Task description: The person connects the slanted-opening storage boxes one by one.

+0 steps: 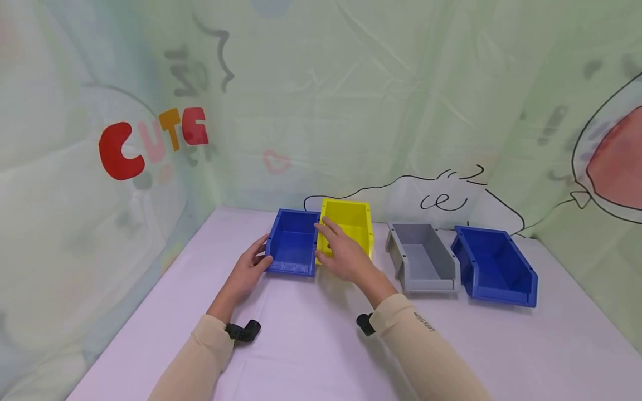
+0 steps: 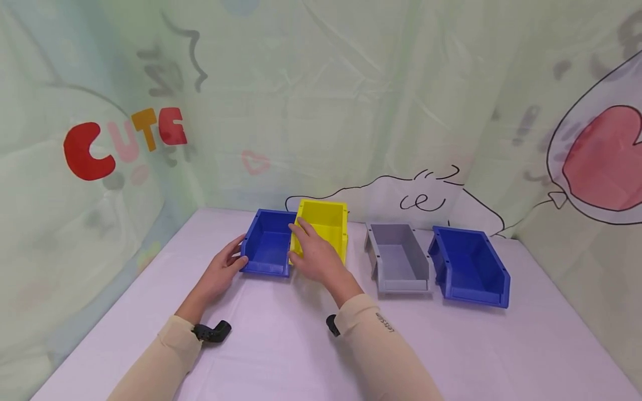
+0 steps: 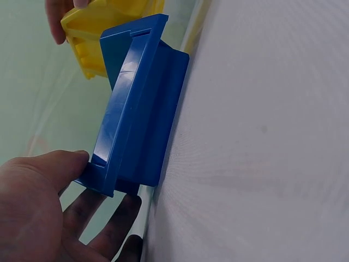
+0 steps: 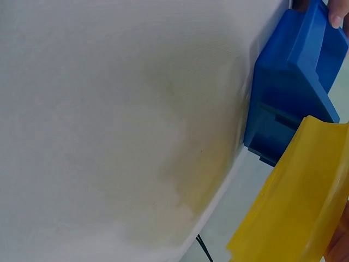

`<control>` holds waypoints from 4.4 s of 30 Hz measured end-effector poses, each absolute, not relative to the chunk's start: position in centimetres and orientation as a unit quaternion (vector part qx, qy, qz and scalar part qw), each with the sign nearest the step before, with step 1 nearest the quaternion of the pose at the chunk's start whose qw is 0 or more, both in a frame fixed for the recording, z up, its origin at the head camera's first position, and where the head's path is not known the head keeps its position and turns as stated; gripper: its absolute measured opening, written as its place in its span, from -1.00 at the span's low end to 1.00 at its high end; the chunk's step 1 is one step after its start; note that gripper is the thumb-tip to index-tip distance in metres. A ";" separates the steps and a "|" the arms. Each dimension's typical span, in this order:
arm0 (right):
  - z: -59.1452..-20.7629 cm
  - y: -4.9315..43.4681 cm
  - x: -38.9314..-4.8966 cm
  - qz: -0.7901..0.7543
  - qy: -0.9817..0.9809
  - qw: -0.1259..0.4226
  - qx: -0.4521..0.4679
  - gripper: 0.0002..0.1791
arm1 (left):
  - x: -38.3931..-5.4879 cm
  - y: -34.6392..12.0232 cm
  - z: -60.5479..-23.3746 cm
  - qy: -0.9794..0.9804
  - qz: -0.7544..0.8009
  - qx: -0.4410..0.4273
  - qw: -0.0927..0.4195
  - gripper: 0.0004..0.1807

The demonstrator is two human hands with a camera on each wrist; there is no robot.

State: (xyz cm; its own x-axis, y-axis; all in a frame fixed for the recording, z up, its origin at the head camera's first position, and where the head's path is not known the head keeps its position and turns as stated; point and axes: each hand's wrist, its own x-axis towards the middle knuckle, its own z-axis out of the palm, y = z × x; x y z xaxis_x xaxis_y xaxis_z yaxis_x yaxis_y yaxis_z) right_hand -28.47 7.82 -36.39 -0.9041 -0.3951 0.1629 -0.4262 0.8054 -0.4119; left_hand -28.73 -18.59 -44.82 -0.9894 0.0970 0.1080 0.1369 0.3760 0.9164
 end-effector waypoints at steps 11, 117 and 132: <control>-36.2 7.9 -28.6 0.206 -0.954 0.036 0.217 -0.24 | -28.9 -18.6 -44.9 -0.831 -0.550 -0.079 0.020 -0.31; -38.5 8.5 -28.0 0.236 -0.951 0.041 0.196 -0.22 | -28.6 -18.6 -45.1 -0.840 -0.536 -0.078 0.018 -0.32; -36.3 10.7 -26.7 0.256 -0.938 0.159 0.170 -0.29 | -28.7 -18.7 -45.0 -0.835 -0.543 -0.085 0.019 -0.32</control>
State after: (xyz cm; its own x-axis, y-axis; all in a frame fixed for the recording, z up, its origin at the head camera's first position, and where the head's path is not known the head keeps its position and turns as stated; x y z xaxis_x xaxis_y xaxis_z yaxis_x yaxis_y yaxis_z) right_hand -26.73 10.72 -36.26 -0.8915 -0.2374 0.3857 -0.4003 0.8114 -0.4258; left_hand -28.69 -18.68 -45.02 -0.9850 0.1204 0.1239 0.1621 0.3950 0.9043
